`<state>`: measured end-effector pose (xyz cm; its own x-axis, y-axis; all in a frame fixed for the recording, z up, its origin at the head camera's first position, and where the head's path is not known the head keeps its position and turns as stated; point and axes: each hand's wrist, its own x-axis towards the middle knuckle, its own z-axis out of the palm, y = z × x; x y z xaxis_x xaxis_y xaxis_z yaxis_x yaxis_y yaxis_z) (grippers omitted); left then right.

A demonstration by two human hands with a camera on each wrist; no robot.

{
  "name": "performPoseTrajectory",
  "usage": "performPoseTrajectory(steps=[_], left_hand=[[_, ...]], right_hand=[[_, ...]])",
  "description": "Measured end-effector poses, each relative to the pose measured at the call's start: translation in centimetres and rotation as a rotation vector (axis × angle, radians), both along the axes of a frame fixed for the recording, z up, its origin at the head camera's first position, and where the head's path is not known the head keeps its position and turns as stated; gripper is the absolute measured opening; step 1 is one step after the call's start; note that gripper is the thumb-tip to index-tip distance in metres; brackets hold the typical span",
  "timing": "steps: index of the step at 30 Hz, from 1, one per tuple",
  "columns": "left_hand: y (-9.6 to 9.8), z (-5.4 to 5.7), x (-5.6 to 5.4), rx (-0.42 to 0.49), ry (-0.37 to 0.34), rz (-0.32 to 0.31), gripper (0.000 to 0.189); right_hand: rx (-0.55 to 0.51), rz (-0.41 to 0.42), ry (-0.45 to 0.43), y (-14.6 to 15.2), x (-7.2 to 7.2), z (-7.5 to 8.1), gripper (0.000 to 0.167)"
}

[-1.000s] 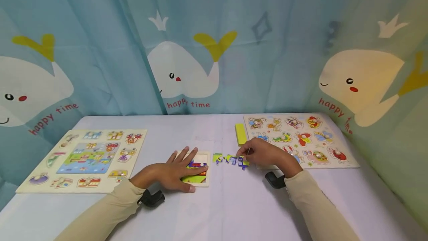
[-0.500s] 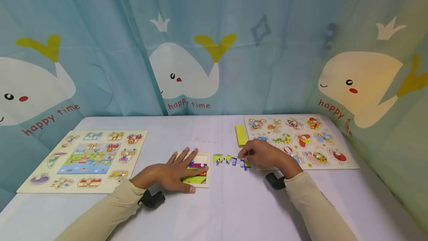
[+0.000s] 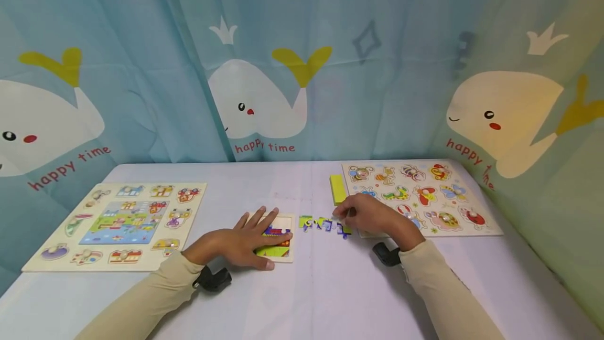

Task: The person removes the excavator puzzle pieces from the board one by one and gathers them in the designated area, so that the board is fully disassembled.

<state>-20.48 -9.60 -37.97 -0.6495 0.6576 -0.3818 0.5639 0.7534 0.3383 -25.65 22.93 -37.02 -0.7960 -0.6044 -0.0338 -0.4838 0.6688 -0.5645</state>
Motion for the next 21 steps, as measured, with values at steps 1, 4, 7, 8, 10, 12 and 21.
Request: performPoseTrajectory(steps=[1,4,7,8,10,12,21], left_hand=[[0.0,0.0,0.0,0.001,0.003,0.003,0.068],[0.0,-0.1,-0.1,0.015,0.009,0.024,0.068],[-0.2,-0.3,-0.2,0.058,0.008,0.045,0.066],[-0.2,-0.3,-0.2,0.071,0.008,0.049,0.064],[-0.4,-0.4,-0.2,0.097,0.006,0.056,0.062],[-0.8,-0.4,-0.2,0.115,0.013,0.055,0.061],[-2.3,0.4,1.1,0.122,0.012,0.042,0.063]], right_hand=[[-0.004,-0.008,0.002,-0.1,0.0,0.0,0.018],[-0.029,-0.026,-0.006,-0.6,0.2,0.1,0.018],[-0.058,-0.022,-0.024,-1.1,0.5,0.1,0.019],[-0.061,-0.021,-0.028,-1.2,0.5,0.2,0.019],[-0.062,-0.021,-0.030,-1.4,0.6,0.2,0.019],[-0.061,-0.026,-0.032,-1.6,0.6,0.3,0.019],[-0.090,-0.038,-0.046,-2.7,0.5,0.3,0.019]])
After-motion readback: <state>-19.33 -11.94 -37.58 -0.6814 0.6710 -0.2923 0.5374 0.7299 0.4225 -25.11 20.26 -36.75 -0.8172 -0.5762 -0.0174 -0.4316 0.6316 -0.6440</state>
